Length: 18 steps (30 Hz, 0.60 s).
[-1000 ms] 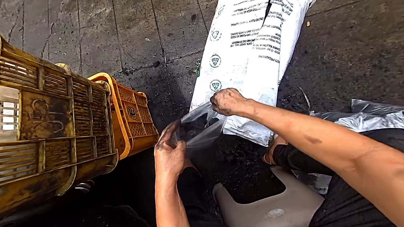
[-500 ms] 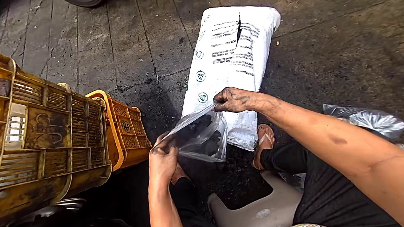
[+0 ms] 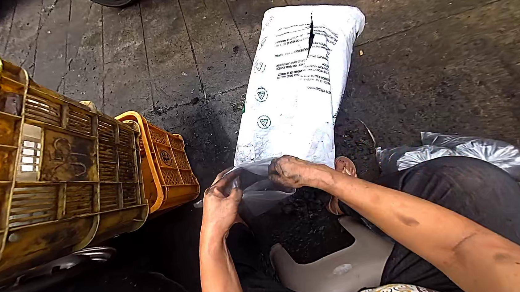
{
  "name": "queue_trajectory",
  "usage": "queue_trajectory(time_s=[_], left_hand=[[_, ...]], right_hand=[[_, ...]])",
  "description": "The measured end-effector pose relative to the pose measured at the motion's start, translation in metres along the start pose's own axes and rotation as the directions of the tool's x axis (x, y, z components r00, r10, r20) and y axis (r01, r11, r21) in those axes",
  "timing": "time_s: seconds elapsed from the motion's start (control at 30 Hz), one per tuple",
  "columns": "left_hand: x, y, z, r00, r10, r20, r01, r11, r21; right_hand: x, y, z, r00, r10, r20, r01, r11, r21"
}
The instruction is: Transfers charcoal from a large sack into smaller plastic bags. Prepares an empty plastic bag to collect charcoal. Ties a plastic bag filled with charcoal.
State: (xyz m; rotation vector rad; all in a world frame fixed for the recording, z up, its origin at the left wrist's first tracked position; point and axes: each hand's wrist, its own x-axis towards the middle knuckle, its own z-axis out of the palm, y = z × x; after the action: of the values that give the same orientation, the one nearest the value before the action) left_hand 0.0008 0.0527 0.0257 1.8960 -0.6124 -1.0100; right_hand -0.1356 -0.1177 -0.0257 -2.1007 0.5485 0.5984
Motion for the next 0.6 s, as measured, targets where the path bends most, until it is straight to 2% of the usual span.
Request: queue_trajectory(time_s=[0.23,0.47,0.6], left_hand=[[0.004,0.0,-0.002,1.0,0.0,-0.029,-0.001,1.0,-0.028],[0.01,-0.001,-0.004,0.995,-0.03,-0.092,0.027,0.999,-0.033],[0.012,0.001,-0.004,0.991,-0.053,-0.122,0.045,0.997,-0.061]], right_hand=[[0.017,0.007,0.033,0.99,0.069,-0.126,-0.081,0.992,-0.092],[0.013,0.037,0.024,0.959,-0.122,-0.257,0.101,0.991,-0.094],[0.003,0.051,0.004,0.929,-0.166,-0.33,0.205,0.975,0.088]])
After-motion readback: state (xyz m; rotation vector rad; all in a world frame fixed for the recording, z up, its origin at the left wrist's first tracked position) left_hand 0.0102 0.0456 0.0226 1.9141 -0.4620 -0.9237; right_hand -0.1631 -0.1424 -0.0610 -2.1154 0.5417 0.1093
